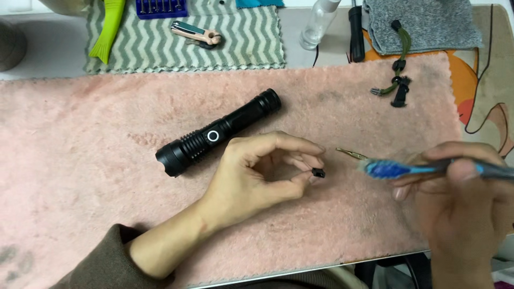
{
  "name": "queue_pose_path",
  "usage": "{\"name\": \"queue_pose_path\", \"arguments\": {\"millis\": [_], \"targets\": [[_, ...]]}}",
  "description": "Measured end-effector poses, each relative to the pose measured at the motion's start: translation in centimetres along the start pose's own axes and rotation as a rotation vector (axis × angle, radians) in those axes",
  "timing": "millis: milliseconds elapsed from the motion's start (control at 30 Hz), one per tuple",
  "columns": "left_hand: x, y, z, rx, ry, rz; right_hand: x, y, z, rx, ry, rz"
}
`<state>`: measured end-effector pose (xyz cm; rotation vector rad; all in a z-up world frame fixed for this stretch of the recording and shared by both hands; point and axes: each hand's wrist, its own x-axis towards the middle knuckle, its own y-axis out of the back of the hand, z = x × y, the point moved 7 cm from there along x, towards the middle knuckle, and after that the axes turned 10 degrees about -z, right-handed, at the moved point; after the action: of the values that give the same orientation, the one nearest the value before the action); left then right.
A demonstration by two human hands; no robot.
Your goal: The person cleans a small black flashlight component using a toothbrush and tweezers on a pink towel. They also handle a green cord with beads, threading it through the component and brushing it.
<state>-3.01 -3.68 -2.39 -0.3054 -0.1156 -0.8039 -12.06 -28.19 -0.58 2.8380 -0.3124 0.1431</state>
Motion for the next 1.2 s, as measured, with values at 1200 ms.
{"name": "queue_pose_path", "arguments": {"millis": [1200], "targets": [[0.3,0.8,0.3,0.099,0.012,0.128,2.3,-0.4,-0.4,-0.327,-0.204,0.092]]}}
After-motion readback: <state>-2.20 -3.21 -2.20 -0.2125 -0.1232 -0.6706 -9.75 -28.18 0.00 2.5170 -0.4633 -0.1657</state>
